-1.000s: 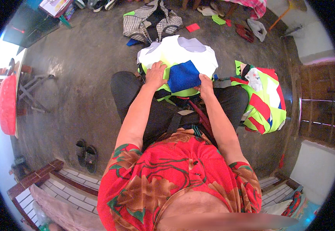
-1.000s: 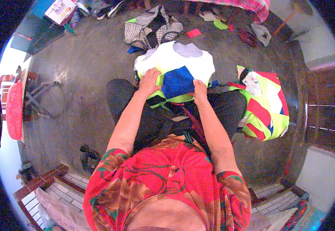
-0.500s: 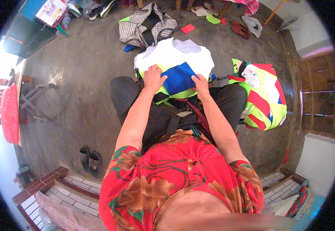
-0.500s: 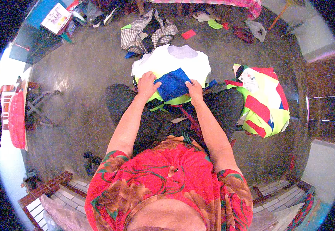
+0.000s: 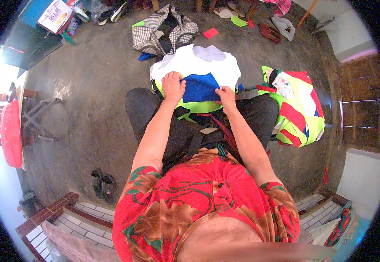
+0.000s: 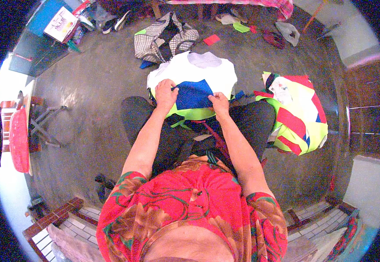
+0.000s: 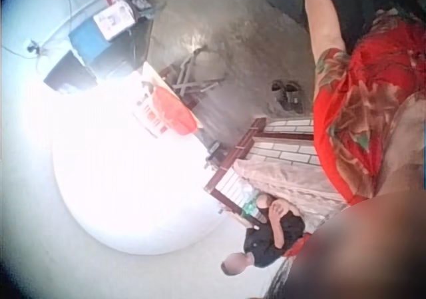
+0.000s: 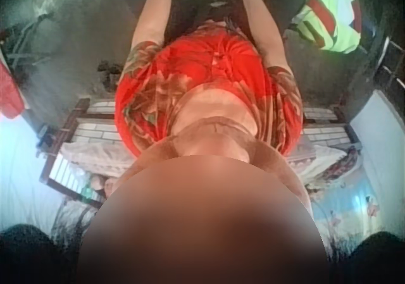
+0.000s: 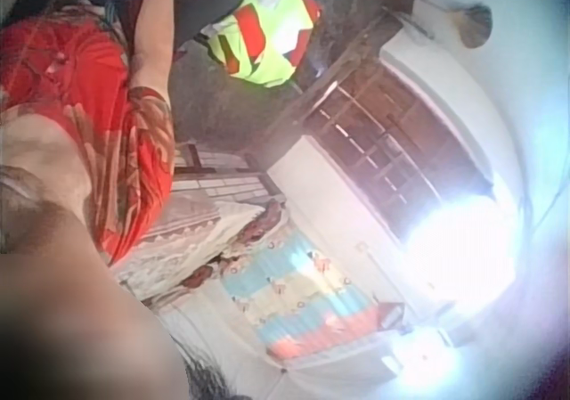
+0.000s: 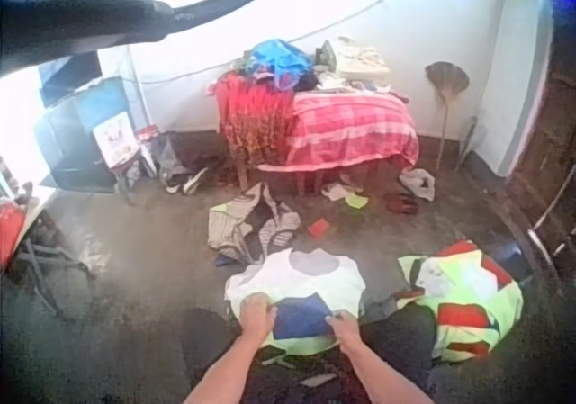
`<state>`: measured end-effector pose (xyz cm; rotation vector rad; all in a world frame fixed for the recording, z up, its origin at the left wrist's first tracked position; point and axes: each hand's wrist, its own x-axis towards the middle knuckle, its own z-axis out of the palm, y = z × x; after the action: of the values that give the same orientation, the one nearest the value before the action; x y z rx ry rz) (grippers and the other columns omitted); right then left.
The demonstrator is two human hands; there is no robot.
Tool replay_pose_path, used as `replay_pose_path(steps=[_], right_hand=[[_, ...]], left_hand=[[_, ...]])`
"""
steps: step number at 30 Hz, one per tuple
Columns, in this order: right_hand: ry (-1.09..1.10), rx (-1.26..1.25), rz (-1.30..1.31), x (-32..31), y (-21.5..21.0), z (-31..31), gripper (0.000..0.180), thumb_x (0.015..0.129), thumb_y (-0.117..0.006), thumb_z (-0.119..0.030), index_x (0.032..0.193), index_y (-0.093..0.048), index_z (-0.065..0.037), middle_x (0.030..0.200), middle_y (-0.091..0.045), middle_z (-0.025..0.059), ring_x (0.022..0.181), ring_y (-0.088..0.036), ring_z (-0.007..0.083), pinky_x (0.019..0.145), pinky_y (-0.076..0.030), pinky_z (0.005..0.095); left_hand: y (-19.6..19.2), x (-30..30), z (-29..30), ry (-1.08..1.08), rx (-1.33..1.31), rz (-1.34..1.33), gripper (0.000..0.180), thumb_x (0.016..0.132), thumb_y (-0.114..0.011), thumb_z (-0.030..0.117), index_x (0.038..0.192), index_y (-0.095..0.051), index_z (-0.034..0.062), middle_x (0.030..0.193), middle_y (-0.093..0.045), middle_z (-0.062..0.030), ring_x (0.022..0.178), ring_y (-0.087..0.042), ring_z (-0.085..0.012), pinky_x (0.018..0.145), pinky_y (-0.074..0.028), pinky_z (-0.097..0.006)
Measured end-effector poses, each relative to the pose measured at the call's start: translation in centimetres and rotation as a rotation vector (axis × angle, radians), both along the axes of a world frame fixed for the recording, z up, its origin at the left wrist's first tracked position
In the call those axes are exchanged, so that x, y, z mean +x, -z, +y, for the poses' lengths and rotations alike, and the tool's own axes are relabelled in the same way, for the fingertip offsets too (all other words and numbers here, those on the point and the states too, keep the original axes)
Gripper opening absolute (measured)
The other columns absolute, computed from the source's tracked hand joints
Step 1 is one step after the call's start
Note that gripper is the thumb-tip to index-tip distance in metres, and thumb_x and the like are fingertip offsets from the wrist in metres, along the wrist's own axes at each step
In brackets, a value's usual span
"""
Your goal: The person sits on the floor and sorts colorful fabric pieces by picking them up, folding them, and stacking them into two piles on their lap. The person handles the pieces one at a time, alternating between the left and right piles.
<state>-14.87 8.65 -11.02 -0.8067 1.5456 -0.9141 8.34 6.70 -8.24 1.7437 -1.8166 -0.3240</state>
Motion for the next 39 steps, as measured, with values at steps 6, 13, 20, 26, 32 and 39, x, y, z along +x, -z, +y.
replay_pose_path(steps=[6,13,20,26,32,39], right_hand=[[0.018,0.044,0.154,-0.6,1.6,-0.1,0.025,0.078,-0.069,-0.02,0.095,-0.062,-0.004,0.079,-0.063,0.0069,0.065,-0.06,0.0166,0.052,-0.052,0.0311],[0.023,-0.056,0.255,-0.7,2.5,-0.5,0.016,0.08,-0.067,-0.014,0.089,-0.058,-0.004,0.072,-0.057,0.0035,0.06,-0.055,0.0151,0.046,-0.048,0.0307],[0.079,-0.074,0.046,-1.4,-2.7,0.7,0.021,0.081,-0.065,-0.016,0.096,-0.055,-0.007,0.078,-0.056,0.0009,0.069,-0.055,0.012,0.055,-0.044,0.0263],[0.14,-0.586,0.075,-8.3,-9.9,4.9,0.014,0.084,-0.061,-0.01,0.097,-0.057,-0.005,0.088,-0.058,0.001,0.078,-0.053,0.0081,0.069,-0.046,0.0247],[0.564,-0.685,0.798,-21.4,-14.3,9.8,0.027,0.078,-0.065,-0.008,0.104,-0.059,-0.003,0.101,-0.062,0.0108,0.096,-0.059,0.0215,0.087,-0.046,0.0319],[0.533,-0.342,1.361,-31.8,-13.0,15.7,0.054,0.076,-0.07,-0.015,0.126,-0.05,-0.011,0.133,-0.049,0.0165,0.123,-0.047,0.0325,0.101,-0.039,0.0389]], left_hand=[[-0.9,-1.5,0.2,0.141,-0.195,-0.1,0.037,0.069,-0.07,0.011,0.103,-0.054,0.0087,0.114,-0.05,-0.0122,0.11,-0.047,-0.0308,0.093,-0.036,-0.044],[-0.7,-3.1,1.7,0.477,0.014,-0.152,0.057,0.069,-0.074,0.018,0.121,-0.052,0.0097,0.13,-0.046,-0.0111,0.123,-0.041,-0.0301,0.102,-0.032,-0.043],[0.3,-2.7,1.5,0.442,0.091,-0.228,0.07,0.071,-0.071,0.024,0.134,-0.042,0.0111,0.142,-0.036,-0.0136,0.133,-0.03,-0.032,0.106,-0.025,-0.048],[0.6,-2.2,1.7,0.468,0.121,-0.287,0.068,0.074,-0.069,0.024,0.136,-0.041,0.0159,0.144,-0.032,-0.0138,0.134,-0.028,-0.033,0.107,-0.024,-0.048],[0.5,-2.3,1.6,0.487,0.111,-0.286,0.07,0.074,-0.069,0.022,0.138,-0.04,0.0165,0.144,-0.032,-0.0141,0.134,-0.029,-0.0326,0.107,-0.025,-0.048],[0.8,-2.2,1.5,0.496,0.102,-0.292,0.07,0.073,-0.069,0.021,0.137,-0.04,0.0162,0.144,-0.032,-0.0149,0.133,-0.03,-0.0345,0.106,-0.027,-0.049]])
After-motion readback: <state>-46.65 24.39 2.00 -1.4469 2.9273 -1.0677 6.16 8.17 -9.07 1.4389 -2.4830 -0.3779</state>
